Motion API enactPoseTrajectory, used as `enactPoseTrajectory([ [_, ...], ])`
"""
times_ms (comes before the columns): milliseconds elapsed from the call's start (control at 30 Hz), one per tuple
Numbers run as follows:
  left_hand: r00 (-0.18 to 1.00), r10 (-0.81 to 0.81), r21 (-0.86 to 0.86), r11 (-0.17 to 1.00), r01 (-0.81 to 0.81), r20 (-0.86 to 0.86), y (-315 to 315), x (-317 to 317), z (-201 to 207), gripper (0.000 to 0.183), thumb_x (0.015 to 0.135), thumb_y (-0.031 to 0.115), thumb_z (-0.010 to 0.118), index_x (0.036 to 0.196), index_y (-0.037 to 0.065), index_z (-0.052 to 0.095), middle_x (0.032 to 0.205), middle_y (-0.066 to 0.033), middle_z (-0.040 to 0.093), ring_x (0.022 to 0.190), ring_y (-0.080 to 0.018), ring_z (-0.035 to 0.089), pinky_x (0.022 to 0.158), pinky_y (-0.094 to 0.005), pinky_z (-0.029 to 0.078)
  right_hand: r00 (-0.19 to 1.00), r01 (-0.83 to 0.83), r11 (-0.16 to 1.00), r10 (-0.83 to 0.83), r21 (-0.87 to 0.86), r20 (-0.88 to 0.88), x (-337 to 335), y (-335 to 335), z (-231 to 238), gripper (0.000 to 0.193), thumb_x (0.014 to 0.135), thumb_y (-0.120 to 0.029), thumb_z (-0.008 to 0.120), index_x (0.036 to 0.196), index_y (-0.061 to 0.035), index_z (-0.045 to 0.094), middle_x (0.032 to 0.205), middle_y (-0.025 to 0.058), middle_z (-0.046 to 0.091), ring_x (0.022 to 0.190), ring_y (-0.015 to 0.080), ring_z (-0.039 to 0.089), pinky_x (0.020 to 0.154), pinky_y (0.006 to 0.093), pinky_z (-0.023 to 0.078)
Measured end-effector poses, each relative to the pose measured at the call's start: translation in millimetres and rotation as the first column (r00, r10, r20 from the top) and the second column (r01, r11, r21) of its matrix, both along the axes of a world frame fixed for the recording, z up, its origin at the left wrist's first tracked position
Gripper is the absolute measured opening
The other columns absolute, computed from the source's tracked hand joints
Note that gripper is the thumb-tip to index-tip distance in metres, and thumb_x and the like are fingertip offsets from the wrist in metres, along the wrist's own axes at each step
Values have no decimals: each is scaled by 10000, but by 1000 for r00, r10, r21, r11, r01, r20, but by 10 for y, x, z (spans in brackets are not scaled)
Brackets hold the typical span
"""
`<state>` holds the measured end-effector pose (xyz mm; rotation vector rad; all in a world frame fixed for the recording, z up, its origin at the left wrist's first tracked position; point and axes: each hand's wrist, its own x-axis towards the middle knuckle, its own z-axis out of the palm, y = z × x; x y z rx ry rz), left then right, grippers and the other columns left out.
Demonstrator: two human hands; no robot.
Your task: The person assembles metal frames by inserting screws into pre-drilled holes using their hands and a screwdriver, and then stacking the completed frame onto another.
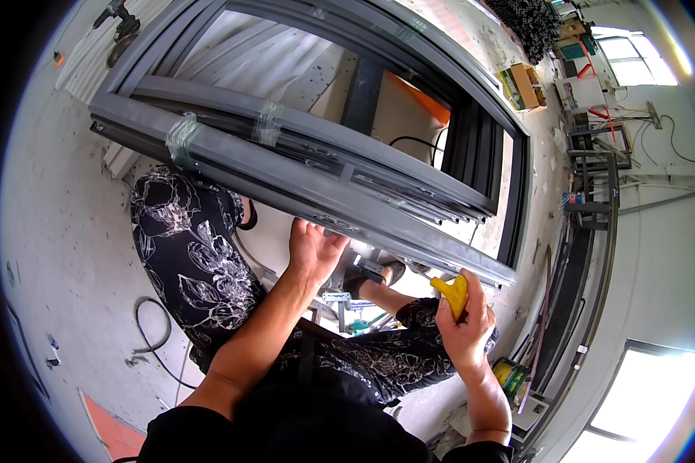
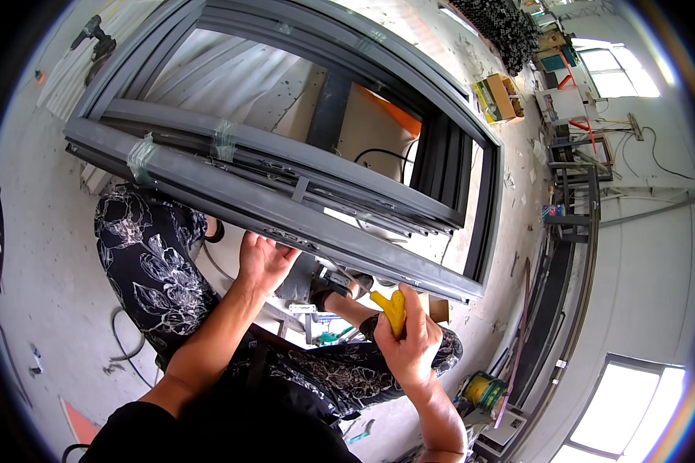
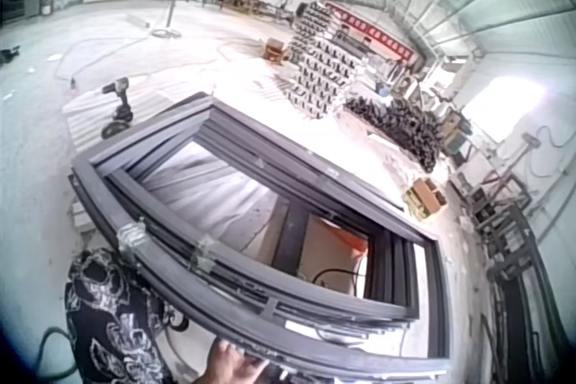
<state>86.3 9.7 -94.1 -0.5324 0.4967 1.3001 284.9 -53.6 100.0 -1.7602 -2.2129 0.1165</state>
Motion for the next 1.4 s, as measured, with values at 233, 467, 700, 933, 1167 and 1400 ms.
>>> enactPoseTrajectory([
  [233,1000,6,2,1000,-6,2,-3,-1,-5,439,1007,366,394,1311,72,512,1330,-76,525,1243,-320,481,1082,-498,410,1000,-11,1000,10,-10,-13,-17,16,19,507,737,-52,695,1226,4,573,756,136,666,621,250,678,586,321,542],
  [467,1000,4,-14,1000,-4,15,3,-1,7,435,1010,351,379,1309,62,508,1333,-78,522,1245,-319,479,1087,-505,405,997,-70,997,71,34,-20,-56,76,-26,530,718,-42,701,1227,25,569,739,141,658,613,262,673,575,326,539],
  [700,1000,9,5,1000,-9,28,-1,0,-5,437,1012,358,381,1309,64,511,1338,-80,531,1268,-318,471,1102,-503,394,991,-130,990,132,52,-25,-86,107,-40,545,710,-42,714,1231,27,569,746,142,663,616,269,673,573,332,541],
  [933,1000,9,1,1000,-9,14,-1,6,-17,442,1013,359,381,1314,63,509,1342,-81,533,1271,-319,475,1102,-501,393,972,-228,969,222,93,74,-130,94,6,543,714,-55,727,1226,23,567,716,114,652,568,258,649,527,338,528],
  [1167,1000,11,-3,1000,-11,13,-3,7,-23,447,1012,360,377,1318,59,502,1347,-82,524,1264,-327,477,1101,-503,396,966,-252,962,244,106,83,-143,52,5,545,711,-49,729,1229,13,568,696,98,643,521,250,623,498,331,516],
  [1400,1000,11,0,1000,-11,17,-4,6,-16,449,1010,363,374,1319,62,499,1346,-80,519,1266,-329,473,1106,-507,389,971,-237,967,233,93,54,-141,43,24,572,707,-33,719,1253,12,557,699,95,645,518,248,619,499,329,514],
])
